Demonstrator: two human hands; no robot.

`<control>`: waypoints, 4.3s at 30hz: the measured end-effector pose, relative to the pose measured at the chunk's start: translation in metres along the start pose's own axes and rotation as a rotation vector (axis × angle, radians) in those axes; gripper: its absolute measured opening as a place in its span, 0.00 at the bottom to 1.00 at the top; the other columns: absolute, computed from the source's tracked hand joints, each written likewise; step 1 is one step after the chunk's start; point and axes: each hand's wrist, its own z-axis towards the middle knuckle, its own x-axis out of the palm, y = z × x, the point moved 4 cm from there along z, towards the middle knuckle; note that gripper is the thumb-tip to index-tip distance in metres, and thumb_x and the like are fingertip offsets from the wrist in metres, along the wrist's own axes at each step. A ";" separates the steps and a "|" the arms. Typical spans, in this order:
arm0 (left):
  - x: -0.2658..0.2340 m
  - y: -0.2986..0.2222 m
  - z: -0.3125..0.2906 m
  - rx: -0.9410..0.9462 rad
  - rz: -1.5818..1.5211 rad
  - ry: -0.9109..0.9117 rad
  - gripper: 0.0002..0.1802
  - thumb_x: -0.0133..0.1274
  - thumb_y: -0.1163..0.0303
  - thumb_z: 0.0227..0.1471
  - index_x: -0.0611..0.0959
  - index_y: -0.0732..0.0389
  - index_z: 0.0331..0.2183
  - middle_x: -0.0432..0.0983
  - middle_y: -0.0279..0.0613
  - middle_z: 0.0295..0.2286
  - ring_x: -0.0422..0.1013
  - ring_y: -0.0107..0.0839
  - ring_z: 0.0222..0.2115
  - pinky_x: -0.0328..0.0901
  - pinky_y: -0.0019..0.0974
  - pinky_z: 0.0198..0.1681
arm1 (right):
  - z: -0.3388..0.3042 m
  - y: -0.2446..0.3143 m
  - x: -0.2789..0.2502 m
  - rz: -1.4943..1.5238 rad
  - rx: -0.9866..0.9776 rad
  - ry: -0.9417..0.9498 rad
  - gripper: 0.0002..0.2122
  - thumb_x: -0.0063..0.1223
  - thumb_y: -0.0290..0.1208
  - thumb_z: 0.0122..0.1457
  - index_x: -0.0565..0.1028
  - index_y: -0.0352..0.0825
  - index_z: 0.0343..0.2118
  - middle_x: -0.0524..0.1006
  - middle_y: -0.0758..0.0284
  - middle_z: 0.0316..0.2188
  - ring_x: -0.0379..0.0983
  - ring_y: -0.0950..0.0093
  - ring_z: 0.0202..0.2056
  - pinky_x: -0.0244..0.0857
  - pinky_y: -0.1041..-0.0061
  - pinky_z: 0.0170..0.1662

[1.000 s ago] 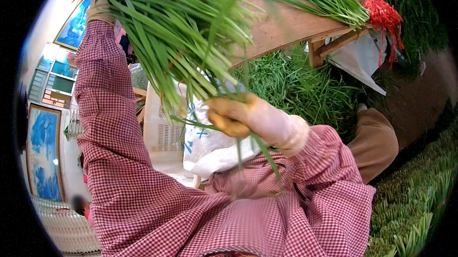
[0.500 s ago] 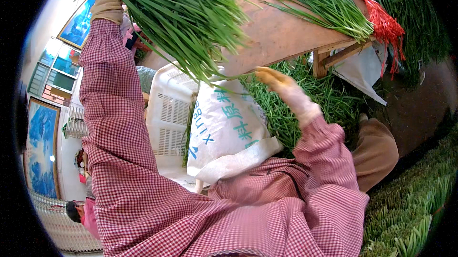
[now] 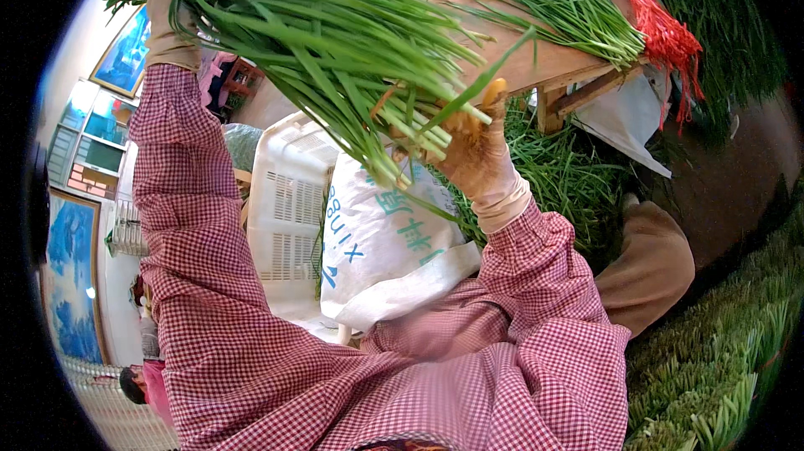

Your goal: The person gathers handfuls of green vegetables from a bin and a table, aligns the stalks, and uses red ties to secure them into bundles.

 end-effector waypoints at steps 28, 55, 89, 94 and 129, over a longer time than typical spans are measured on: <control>0.124 0.027 -0.071 0.312 0.484 -0.141 0.13 0.42 0.59 0.50 0.72 0.55 0.20 0.66 0.32 0.16 0.65 0.27 0.17 0.63 0.29 0.21 | -0.091 0.095 -0.019 -1.991 0.178 -0.766 0.18 0.43 0.38 0.54 0.68 0.32 0.45 0.71 0.59 0.42 0.67 0.67 0.43 0.59 0.77 0.47; 0.139 0.061 -0.092 0.271 0.510 -0.132 0.12 0.35 0.72 0.54 0.72 0.67 0.34 0.72 0.44 0.32 0.70 0.32 0.33 0.68 0.31 0.39 | -0.002 0.029 -0.018 -0.777 -0.311 -0.574 0.13 0.47 0.33 0.56 0.68 0.34 0.42 0.72 0.68 0.38 0.69 0.77 0.37 0.64 0.79 0.38; 0.130 0.001 -0.099 0.230 0.453 -0.017 0.16 0.34 0.65 0.54 0.75 0.63 0.28 0.72 0.43 0.31 0.67 0.34 0.37 0.62 0.37 0.46 | -0.102 0.072 -0.053 -1.779 0.377 -0.880 0.22 0.45 0.41 0.54 0.65 0.33 0.49 0.72 0.65 0.42 0.69 0.74 0.42 0.61 0.79 0.44; 0.138 0.000 -0.102 0.128 0.222 0.205 0.15 0.37 0.64 0.53 0.75 0.62 0.26 0.72 0.41 0.27 0.67 0.34 0.35 0.61 0.37 0.45 | -0.013 0.024 -0.080 -1.219 0.271 -0.597 0.22 0.44 0.47 0.55 0.65 0.39 0.49 0.70 0.69 0.44 0.67 0.77 0.42 0.63 0.77 0.42; 0.161 0.064 -0.103 -0.171 -0.511 0.540 0.04 0.43 0.74 0.48 0.67 0.56 0.30 0.63 0.24 0.22 0.62 0.21 0.26 0.56 0.33 0.40 | -0.016 0.039 0.023 -0.502 -0.128 -0.374 0.19 0.48 0.34 0.54 0.66 0.30 0.47 0.70 0.66 0.42 0.65 0.77 0.44 0.58 0.78 0.48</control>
